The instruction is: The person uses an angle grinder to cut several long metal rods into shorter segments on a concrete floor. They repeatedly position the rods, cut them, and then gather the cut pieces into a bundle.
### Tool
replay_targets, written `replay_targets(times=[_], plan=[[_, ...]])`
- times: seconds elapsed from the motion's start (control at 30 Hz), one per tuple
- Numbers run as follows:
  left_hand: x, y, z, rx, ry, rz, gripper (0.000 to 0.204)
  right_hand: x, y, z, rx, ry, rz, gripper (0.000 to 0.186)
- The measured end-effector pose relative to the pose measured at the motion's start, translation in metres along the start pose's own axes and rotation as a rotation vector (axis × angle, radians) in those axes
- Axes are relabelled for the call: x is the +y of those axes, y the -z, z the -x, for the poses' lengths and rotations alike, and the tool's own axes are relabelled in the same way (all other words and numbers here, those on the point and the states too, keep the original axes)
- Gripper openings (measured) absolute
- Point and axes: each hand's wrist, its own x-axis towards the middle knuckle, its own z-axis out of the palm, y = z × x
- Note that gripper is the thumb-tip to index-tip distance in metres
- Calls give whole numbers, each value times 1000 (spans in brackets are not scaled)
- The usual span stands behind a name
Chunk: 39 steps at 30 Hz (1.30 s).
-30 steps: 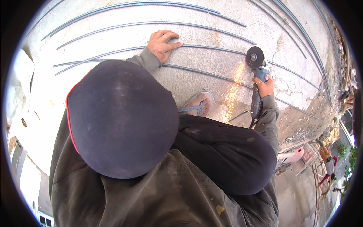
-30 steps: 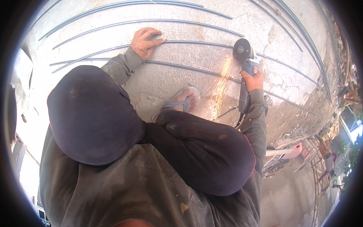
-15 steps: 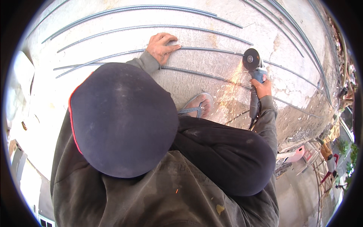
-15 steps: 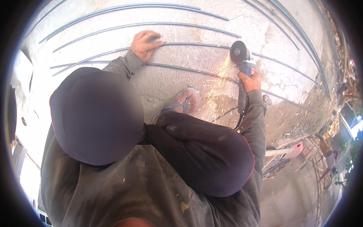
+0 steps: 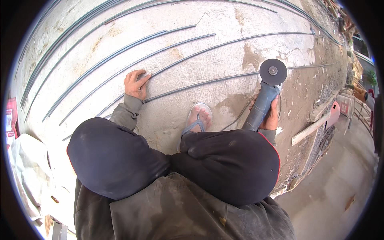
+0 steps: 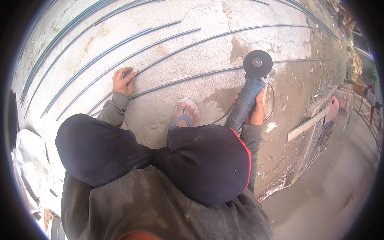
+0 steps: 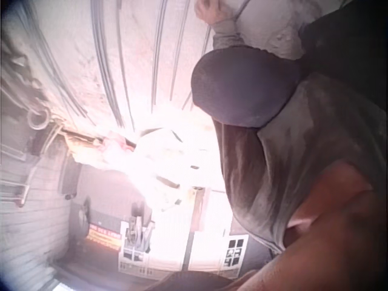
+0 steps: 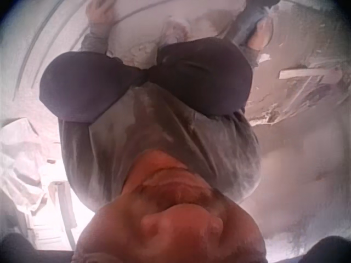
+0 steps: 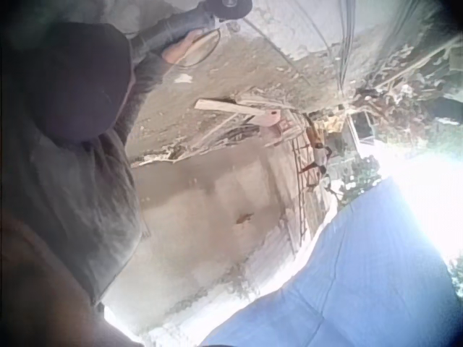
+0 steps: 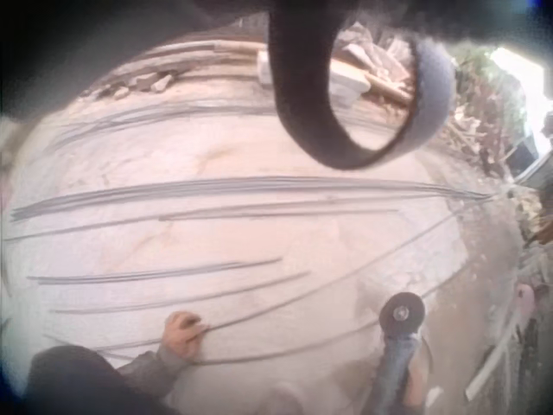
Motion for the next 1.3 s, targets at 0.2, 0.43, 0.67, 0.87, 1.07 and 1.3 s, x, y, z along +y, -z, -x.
replay_targets(times=[0.2,0.43,0.67,0.87,1.07,1.3], plan=[[18,6,-9,-119,92,-10,31,8,37,31,44,87,-114,69],[10,24,-24,-323,172,-21,21,38,73,55,196,12,328,66],[16,73,-88,-377,170,-33,25,84,99,83,277,-305,-34,72],[37,84,-98,-436,203,-245,48,118,97,70,435,-54,353,76],[32,76,-85,-399,199,-238,47,106,136,60,551,-27,536,68],[49,82,-94,-386,266,-247,49,121,136,31,904,96,800,75]])
